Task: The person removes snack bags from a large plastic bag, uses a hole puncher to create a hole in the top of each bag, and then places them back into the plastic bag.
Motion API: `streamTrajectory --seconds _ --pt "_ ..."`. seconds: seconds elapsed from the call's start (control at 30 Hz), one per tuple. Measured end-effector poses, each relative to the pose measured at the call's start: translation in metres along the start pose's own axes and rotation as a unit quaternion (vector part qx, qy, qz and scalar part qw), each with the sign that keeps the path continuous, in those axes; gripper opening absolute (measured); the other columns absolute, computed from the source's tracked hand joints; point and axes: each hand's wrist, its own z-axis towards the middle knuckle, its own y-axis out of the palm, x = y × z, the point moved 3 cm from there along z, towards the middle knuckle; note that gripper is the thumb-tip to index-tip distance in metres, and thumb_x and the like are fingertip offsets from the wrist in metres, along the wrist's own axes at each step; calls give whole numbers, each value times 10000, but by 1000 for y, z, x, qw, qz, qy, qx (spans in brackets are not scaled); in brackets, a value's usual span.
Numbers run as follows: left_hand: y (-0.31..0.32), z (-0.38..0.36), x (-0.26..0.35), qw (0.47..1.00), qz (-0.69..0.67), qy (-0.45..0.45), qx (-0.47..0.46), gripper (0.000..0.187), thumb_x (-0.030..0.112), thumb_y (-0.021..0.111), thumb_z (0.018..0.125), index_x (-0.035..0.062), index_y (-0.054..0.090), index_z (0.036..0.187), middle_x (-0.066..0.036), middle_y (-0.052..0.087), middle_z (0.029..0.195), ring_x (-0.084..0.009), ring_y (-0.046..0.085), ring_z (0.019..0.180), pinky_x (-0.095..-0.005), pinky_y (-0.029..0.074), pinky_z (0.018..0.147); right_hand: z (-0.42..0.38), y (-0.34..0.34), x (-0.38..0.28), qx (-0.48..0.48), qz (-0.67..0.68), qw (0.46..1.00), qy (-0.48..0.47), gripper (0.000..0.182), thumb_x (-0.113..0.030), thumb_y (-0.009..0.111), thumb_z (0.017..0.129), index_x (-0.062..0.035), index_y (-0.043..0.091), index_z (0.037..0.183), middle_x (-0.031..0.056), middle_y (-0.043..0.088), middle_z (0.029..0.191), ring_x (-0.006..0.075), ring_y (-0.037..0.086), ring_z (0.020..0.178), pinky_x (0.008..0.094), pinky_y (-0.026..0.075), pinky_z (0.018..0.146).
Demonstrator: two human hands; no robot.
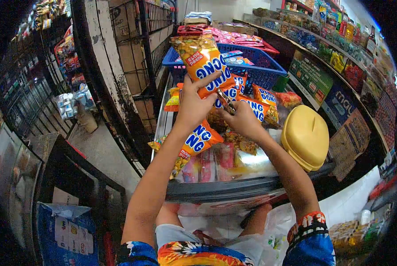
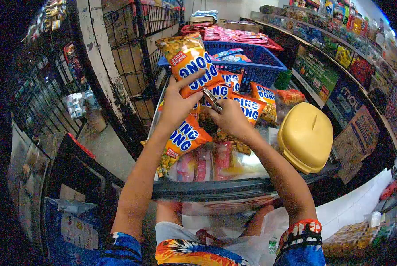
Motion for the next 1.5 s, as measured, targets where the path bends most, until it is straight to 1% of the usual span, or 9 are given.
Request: streamTrajectory --seconds 0.07,0.2,0.27,0.4,0.6,0.9,1.23,1.43,1.5 --pt "1 -1 1 1000 -22 -15 -4 508 -60 626 676 182 655 1121 -135 451 1184 -273 518 1096 -338 419 961 4 11 17 25 56 998 -26 298 -217 621 847 2 564 654 16 504 523 84 425 476 308 364 454" --pt "1 0 -1 999 -16 -24 -15 502 -60 629 685 175 650 1129 -134 447 1190 -271 509 1108 -337 412 970 5 12 20 10 55 998 6 269 -198 614 837 -2 574 658 19 518 532 88 457 464 293 382 451" --pt "-1 1 -1 1000 0 -18 -12 514 -47 687 678 140 636 1153 -107 467 1184 -224 503 1105 -311 401 974 12 15 24 17 86 996 -12 276 -213 629 830 -3 579 657 16 540 548 84 493 476 286 396 453" --pt "0 1 -5 999 -38 -14 -24 502 -59 680 680 126 642 1145 -112 468 1209 -215 499 1118 -306 403 975 8 6 16 -11 40 999 7 295 -240 646 828 12 600 683 31 580 574 80 532 507 274 410 468" --pt "-2 3 -4 998 -54 -38 -18 438 -78 616 692 106 671 1085 -123 459 1179 -237 525 1080 -312 429 945 10 6 17 -16 44 999 10 350 -301 651 835 2 593 669 22 564 549 81 519 485 283 394 452" --pt "-3 3 -2 996 -71 -41 -28 458 -58 641 699 114 654 1124 -112 509 1182 -214 522 1095 -306 410 968 10 6 14 -14 74 997 10 390 -328 644 846 -12 582 625 17 555 523 89 526 464 268 370 427" --pt "-5 3 4 996 -79 -35 -31 456 -99 602 695 107 667 1096 -112 475 1181 -221 523 1078 -295 425 946 9 9 16 -6 88 996 13 391 -325 650 844 -22 579 608 13 541 514 78 474 427 276 373 423" --pt "-5 4 -3 996 -73 -36 -38 448 -63 632 705 100 651 1122 -96 514 1183 -201 533 1072 -294 431 936 10 12 18 -6 93 996 13 355 -325 634 855 -29 598 663 16 566 549 86 504 460 261 372 436" --pt "-7 5 -5 993 -89 -60 -42 442 -55 624 707 95 650 1123 -93 517 1180 -195 532 1071 -291 426 936 9 9 16 -63 116 990 46 362 -353 613 864 -29 613 703 14 572 575 85 510 488 258 373 451"
